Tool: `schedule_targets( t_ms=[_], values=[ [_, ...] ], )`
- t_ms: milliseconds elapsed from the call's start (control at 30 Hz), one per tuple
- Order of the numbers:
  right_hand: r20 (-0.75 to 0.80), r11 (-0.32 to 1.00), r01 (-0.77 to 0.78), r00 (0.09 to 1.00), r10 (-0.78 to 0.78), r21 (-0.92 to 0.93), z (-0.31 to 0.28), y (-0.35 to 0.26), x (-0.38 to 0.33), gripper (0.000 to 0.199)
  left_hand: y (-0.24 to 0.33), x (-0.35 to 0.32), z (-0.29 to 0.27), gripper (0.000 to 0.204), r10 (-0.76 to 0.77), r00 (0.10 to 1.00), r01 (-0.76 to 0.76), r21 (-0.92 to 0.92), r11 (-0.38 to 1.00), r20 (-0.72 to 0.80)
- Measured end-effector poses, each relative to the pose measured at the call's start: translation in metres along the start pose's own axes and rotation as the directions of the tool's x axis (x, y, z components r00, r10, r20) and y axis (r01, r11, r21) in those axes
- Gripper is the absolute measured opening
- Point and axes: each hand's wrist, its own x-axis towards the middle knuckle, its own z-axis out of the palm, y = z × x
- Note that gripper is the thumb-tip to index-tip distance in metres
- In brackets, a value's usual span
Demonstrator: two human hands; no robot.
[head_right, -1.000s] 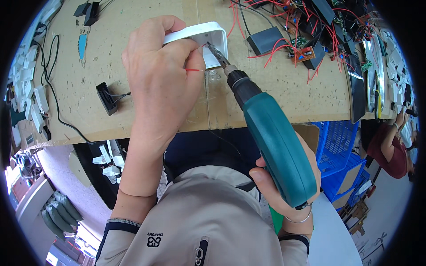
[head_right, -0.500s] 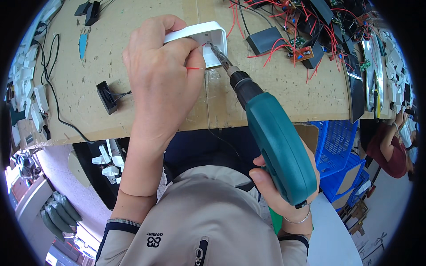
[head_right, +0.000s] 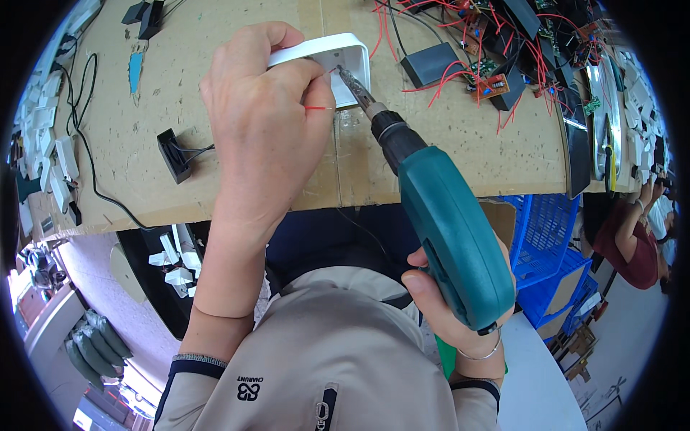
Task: Soldering wires onto electronic components inside a plastic housing at an assembly workstation.
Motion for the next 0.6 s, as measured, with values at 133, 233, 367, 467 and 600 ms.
schedule_targets(
  t_ms=[133, 233, 367, 467, 600],
  values=[
    [-0.005, 1.0, -0.005, 1.0, 0.005, 0.02, 0.0007, 0.0016, -0.0007, 0.054, -0.0004, -0.0003, 0.0006, 0.002, 0.0, 1.0, 0.0, 0.003, 1.0, 0.003],
    [0.002, 1.0, 0.004, 1.0, -0.004, 0.014, -0.0002, 0.0016, -0.0005, 0.054, -0.0007, -0.0007, 0.0011, 0.002, 0.005, 1.0, -0.005, 0.004, 1.0, 0.0],
    [-0.004, 0.999, 0.021, 1.0, -0.021, 0.025, 0.0001, 0.0026, -0.0006, 0.053, -0.0001, -0.0006, 0.0007, 0.001, 0.0, 1.0, 0.0, 0.003, 1.0, -0.007],
    [0.024, 1.0, 0.008, 1.0, -0.008, -0.007, -0.003, 0.003, -0.002, 0.052, 0.0008, -0.0003, 0.0003, 0.001, -0.006, 1.0, 0.006, 0.002, 1.0, -0.004],
    [0.004, 0.998, -0.025, 1.0, 0.025, 0.051, -0.0007, -0.0004, -0.0027, 0.052, 0.0004, -0.0003, 0.001, 0.001, -0.006, 1.0, 0.006, 0.004, 1.0, -0.003]
  ],
)
